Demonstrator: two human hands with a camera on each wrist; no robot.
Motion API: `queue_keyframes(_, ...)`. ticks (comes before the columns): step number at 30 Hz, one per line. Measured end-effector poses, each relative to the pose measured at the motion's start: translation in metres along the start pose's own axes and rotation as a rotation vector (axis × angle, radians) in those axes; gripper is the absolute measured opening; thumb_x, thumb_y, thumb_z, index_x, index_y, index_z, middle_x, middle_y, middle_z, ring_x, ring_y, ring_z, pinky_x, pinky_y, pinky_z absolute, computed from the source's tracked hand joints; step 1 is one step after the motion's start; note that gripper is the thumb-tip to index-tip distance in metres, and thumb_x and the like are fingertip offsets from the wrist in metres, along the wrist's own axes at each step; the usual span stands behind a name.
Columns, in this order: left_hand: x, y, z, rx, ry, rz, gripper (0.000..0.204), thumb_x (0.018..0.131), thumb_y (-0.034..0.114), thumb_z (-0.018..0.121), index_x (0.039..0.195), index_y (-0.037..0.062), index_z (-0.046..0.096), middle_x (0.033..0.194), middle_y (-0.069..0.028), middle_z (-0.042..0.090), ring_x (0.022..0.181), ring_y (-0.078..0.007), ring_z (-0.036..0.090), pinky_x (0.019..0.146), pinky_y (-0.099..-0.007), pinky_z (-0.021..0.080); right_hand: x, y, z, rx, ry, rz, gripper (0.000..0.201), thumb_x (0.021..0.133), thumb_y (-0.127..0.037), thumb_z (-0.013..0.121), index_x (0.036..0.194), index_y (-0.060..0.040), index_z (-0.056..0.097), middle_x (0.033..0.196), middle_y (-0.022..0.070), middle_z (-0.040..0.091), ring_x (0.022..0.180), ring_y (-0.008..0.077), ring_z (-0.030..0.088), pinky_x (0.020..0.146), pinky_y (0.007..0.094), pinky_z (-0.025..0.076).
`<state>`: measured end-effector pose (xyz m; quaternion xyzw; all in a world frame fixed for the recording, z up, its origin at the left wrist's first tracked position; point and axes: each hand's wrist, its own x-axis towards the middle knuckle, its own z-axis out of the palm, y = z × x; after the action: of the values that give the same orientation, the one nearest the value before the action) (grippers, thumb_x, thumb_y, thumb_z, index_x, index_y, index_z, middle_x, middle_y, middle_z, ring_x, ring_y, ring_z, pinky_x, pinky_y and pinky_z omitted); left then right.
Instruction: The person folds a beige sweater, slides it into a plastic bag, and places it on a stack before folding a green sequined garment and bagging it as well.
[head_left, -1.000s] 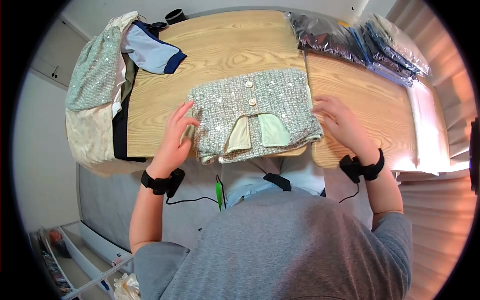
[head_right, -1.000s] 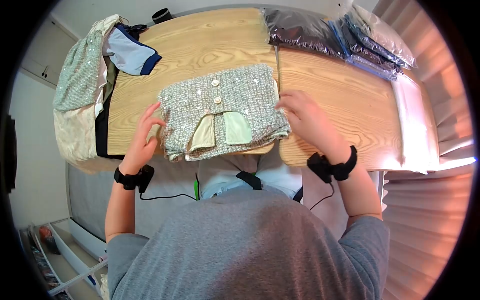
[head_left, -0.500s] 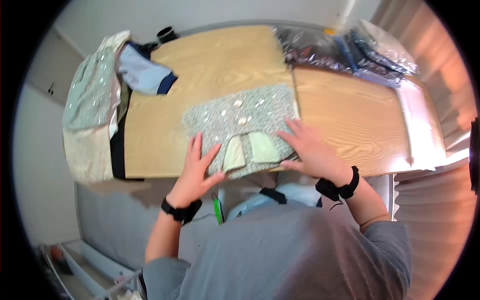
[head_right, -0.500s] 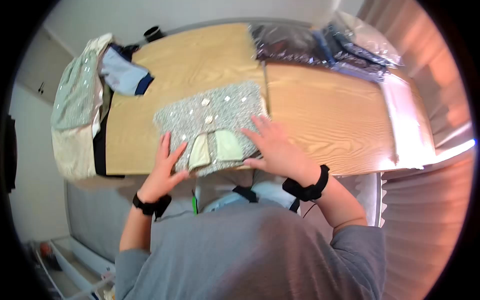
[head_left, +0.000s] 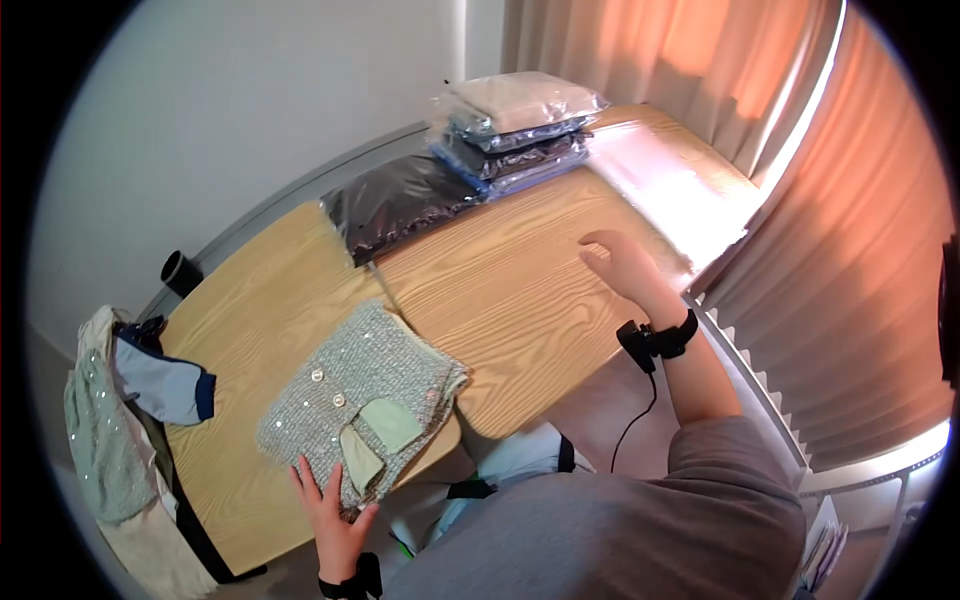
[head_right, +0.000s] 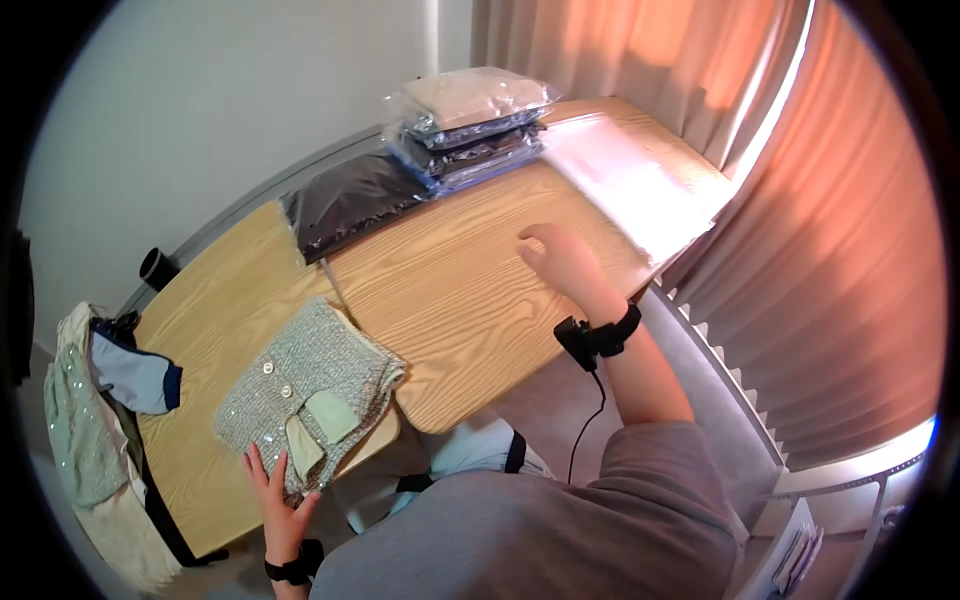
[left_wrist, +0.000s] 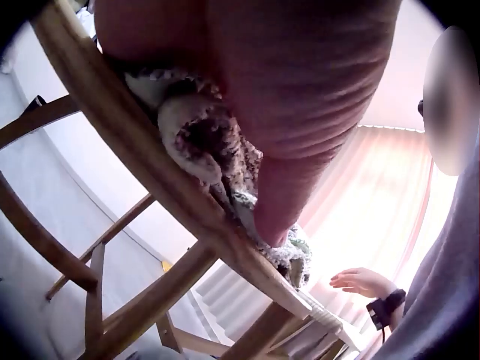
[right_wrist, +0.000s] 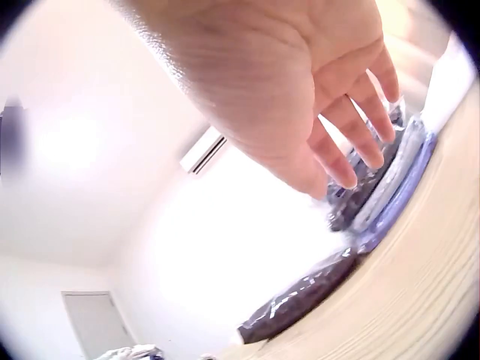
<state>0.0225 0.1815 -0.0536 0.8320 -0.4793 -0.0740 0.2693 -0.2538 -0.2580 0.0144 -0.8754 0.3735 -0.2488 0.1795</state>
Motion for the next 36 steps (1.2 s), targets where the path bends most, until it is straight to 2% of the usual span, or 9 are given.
queue_keyframes(10, -0.004, -0.014, 0.011, 0.001, 0.075, 0.090, 0.072, 0.065, 0.024, 0.076, 0.130, 0.0092, 0.049, 0.151, -0.0222, 0.015, 0.139, -0.0456, 0.008, 0.109, -0.0552, 0.015, 0.003, 0.127, -0.065, -0.410, 0.305, 0.402, 0.025, 0.078, -0.023, 0.065, 0.097, -0.0063, 0.067, 0.095, 0.0152, 0.067, 0.093, 0.0318, 0.062, 0.082, 0.0393, 0.049)
queue_keyframes(15, -0.005, -0.014, 0.014, 0.014, 0.089, 0.080, 0.072, 0.065, 0.025, 0.075, 0.131, 0.0092, 0.048, 0.152, -0.0195, 0.016, 0.140, -0.0426, 0.009, 0.110, -0.0539, 0.014, 0.002, 0.157, -0.060, -0.517, 0.321, 0.440, 0.027, 0.077, -0.023, 0.067, 0.099, -0.0065, 0.066, 0.096, 0.0158, 0.067, 0.096, 0.0307, 0.062, 0.082, 0.0397, 0.049)
queue_keyframes(19, -0.005, -0.014, 0.014, 0.036, 0.097, 0.067, 0.073, 0.066, 0.024, 0.074, 0.132, 0.0104, 0.047, 0.152, -0.0169, 0.017, 0.141, -0.0401, 0.008, 0.111, -0.0526, 0.013, 0.014, 0.183, -0.052, -0.600, 0.295, 0.475, 0.020, 0.077, -0.024, 0.068, 0.087, -0.0069, 0.069, 0.089, 0.0152, 0.068, 0.091, 0.0300, 0.064, 0.076, 0.0404, 0.051)
queue_keyframes(21, -0.005, -0.014, 0.014, 0.032, 0.098, 0.068, 0.072, 0.065, 0.025, 0.075, 0.130, 0.0092, 0.049, 0.152, -0.0187, 0.017, 0.140, -0.0413, 0.009, 0.111, -0.0533, 0.014, 0.017, 0.184, -0.053, -0.624, 0.275, 0.551, 0.018, 0.077, -0.024, 0.068, 0.083, -0.0074, 0.069, 0.085, 0.0146, 0.068, 0.089, 0.0298, 0.064, 0.074, 0.0404, 0.051)
queue_keyframes(23, -0.005, -0.012, 0.015, 0.026, 0.097, 0.069, 0.071, 0.064, 0.026, 0.076, 0.129, 0.0081, 0.050, 0.151, -0.0204, 0.018, 0.139, -0.0425, 0.009, 0.110, -0.0541, 0.014, 0.017, 0.181, -0.054, -0.568, 0.433, 0.513, 0.018, 0.077, -0.027, 0.067, 0.079, -0.0090, 0.070, 0.080, 0.0141, 0.068, 0.082, 0.0296, 0.066, 0.070, 0.0407, 0.052)
queue_keyframes(27, -0.005, -0.013, 0.015, 0.021, 0.108, 0.074, 0.070, 0.066, 0.025, 0.074, 0.130, 0.0096, 0.049, 0.152, -0.0181, 0.018, 0.140, -0.0412, 0.009, 0.111, -0.0535, 0.013, 0.017, 0.174, -0.064, -0.525, 0.341, 0.591, 0.018, 0.078, -0.027, 0.065, 0.082, -0.0107, 0.071, 0.083, 0.0139, 0.068, 0.079, 0.0293, 0.066, 0.069, 0.0400, 0.051)
queue_keyframes(30, -0.004, -0.017, 0.017, 0.022, 0.115, 0.088, 0.070, 0.066, 0.026, 0.074, 0.130, 0.0097, 0.049, 0.152, -0.0182, 0.018, 0.140, -0.0414, 0.009, 0.110, -0.0535, 0.014, 0.020, 0.194, -0.071, -0.237, 0.384, 0.567, 0.019, 0.081, -0.024, 0.064, 0.087, -0.0079, 0.071, 0.085, 0.0119, 0.069, 0.077, 0.0251, 0.067, 0.066, 0.0365, 0.052)
queue_keyframes(32, -0.004, -0.018, 0.018, 0.006, 0.122, 0.093, 0.071, 0.065, 0.027, 0.075, 0.129, 0.0082, 0.050, 0.151, -0.0204, 0.018, 0.139, -0.0428, 0.010, 0.110, -0.0540, 0.014, 0.020, 0.196, -0.079, 0.441, 0.510, 0.707, 0.019, 0.084, -0.021, 0.061, 0.092, -0.0051, 0.069, 0.083, 0.0095, 0.069, 0.078, 0.0205, 0.067, 0.064, 0.0311, 0.052)
queue_keyframes(36, -0.005, -0.017, 0.017, 0.010, 0.124, 0.097, 0.070, 0.067, 0.027, 0.074, 0.130, 0.0103, 0.049, 0.152, -0.0184, 0.018, 0.140, -0.0417, 0.010, 0.110, -0.0536, 0.014, 0.015, 0.178, -0.098, 0.885, 0.611, 0.643, 0.026, 0.088, -0.017, 0.058, 0.109, 0.0001, 0.060, 0.101, 0.0108, 0.064, 0.083, 0.0206, 0.066, 0.071, 0.0282, 0.052)
